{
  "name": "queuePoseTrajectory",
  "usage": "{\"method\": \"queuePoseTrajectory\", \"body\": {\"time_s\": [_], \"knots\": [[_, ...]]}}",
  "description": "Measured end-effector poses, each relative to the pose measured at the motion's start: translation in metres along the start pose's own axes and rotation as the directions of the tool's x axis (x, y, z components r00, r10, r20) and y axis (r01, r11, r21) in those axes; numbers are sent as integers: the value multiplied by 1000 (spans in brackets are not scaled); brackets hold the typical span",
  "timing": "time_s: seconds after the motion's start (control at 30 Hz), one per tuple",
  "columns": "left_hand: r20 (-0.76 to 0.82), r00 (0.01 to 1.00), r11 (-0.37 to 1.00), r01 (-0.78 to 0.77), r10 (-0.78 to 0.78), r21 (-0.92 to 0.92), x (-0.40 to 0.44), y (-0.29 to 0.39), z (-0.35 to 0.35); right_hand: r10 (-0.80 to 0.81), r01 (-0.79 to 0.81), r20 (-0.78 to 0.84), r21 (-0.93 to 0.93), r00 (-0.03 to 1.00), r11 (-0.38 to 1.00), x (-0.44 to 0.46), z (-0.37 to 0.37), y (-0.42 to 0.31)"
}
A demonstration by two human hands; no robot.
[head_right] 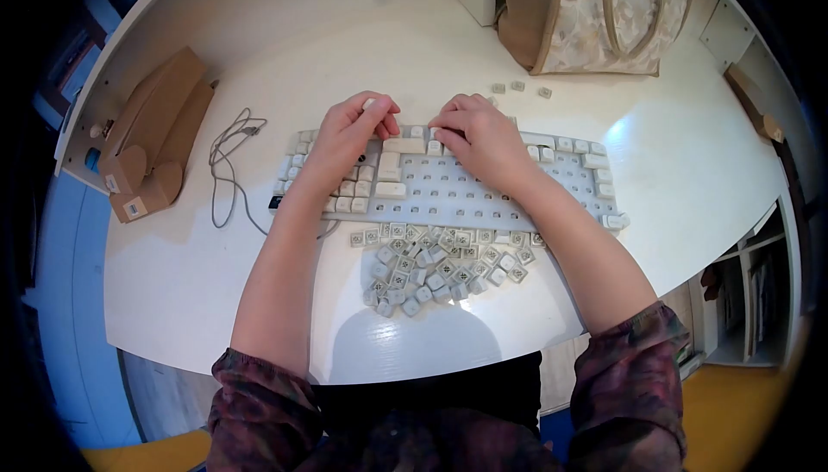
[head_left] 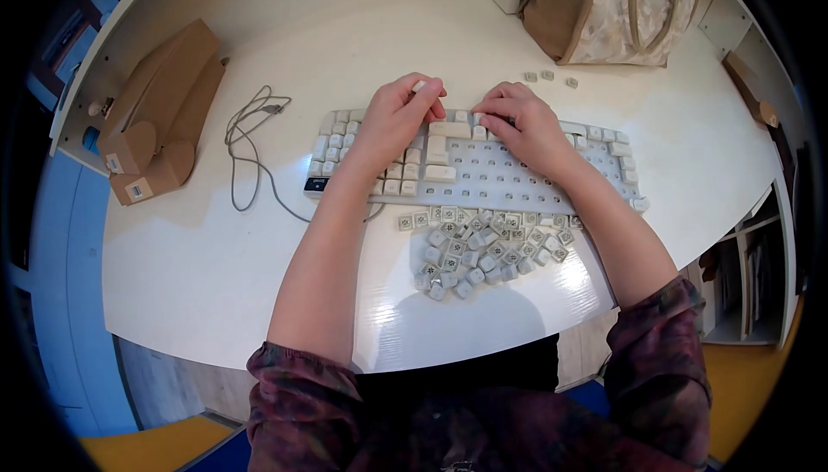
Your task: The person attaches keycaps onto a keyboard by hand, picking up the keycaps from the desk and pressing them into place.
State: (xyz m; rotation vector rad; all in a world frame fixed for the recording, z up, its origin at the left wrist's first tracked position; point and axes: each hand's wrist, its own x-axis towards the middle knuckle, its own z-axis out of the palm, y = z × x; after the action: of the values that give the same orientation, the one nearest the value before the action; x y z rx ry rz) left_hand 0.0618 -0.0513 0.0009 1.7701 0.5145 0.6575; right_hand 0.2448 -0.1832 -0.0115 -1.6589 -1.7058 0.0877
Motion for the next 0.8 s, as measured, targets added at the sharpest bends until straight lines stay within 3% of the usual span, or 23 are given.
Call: {"method": "queuePoseTrajectory", "body": {"time_s": [0.47,0.57,0.67,0.77,0.8], "knots": [[-1,1000,1000,23,-23,-17,0,0,2,62,-56,-35,152,997,987,-1,-1,-1],[3,1000,1000,26,-26,-17,-1,1,0,263,-220,-46,422,964,879,-1,-1,0],[1,1000,1000,28,-28,-8,-2,2,1,233,-169,-166,327,958,930,-2,-8,-2],[2,1000,1000,21,-21,-10,-2,2,0,182,-124,-136,354,974,927,-2,-21,-19],[2,1000,1000,20,-20,-9,-1,1,0,183,-174,11,383,983,907,-2,-27,-27]]}}
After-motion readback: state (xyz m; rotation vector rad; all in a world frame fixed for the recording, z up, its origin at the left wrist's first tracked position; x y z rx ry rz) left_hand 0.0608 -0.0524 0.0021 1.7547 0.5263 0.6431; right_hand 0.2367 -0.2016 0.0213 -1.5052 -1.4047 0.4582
